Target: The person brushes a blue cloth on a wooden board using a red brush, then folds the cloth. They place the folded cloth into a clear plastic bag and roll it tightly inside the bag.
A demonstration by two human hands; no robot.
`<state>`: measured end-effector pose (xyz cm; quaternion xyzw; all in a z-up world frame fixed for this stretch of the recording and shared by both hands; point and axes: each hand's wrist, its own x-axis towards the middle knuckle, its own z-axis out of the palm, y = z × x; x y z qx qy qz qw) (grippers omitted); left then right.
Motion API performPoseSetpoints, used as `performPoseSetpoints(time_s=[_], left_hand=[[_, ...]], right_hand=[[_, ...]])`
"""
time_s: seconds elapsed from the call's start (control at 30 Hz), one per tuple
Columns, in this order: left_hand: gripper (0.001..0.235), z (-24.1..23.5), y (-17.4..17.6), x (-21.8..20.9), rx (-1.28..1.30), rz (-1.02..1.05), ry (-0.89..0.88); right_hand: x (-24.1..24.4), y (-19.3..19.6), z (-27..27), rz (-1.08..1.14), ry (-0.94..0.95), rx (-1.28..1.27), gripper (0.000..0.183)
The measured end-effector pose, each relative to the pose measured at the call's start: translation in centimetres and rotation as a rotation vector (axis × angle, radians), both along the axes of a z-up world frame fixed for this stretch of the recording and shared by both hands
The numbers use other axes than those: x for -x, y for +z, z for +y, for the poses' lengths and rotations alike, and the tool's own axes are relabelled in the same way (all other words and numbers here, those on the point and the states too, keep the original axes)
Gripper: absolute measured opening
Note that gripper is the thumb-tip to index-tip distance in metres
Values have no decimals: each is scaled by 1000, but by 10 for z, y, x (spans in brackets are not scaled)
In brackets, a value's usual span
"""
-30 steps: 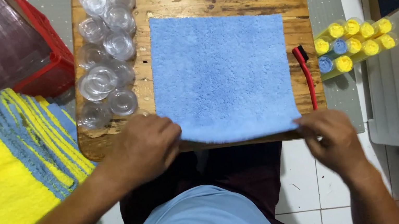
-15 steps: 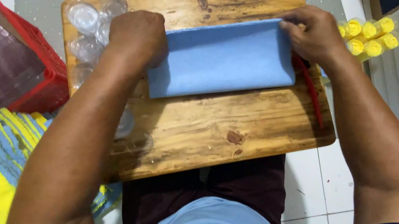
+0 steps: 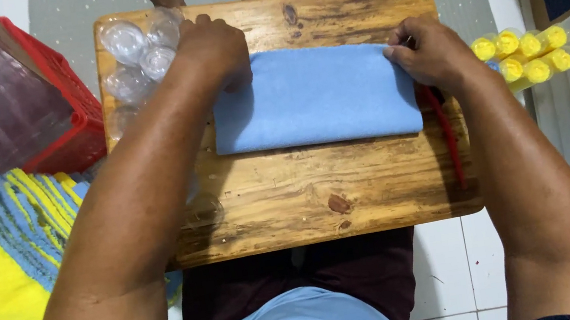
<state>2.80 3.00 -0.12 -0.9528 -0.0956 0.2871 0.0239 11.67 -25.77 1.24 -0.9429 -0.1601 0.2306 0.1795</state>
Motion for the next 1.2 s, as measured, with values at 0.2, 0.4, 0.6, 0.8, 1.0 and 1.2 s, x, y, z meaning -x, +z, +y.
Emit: performPoseSetpoints(time_s=[0.2, 0.4, 0.6, 0.8, 1.0, 1.2], left_hand=[[28, -13, 69, 36, 153, -135, 41], [26, 15, 100, 61, 537, -304, 41], [23, 37, 119, 80, 1003, -454, 85], [23, 19, 100, 35, 623, -628, 262], [51, -67, 27, -30, 617, -698, 219], [48, -105, -94, -89, 558, -784, 59]], right_hand=[[18, 11, -41, -112, 38, -157, 36], [71, 36, -109, -335, 198, -344, 21], [152, 24, -121, -433, 348, -664, 23], [219, -21, -84, -411, 453, -898, 42], [224, -53, -57, -425, 268, -782, 20], [214, -74, -75, -447, 233, -499, 22]])
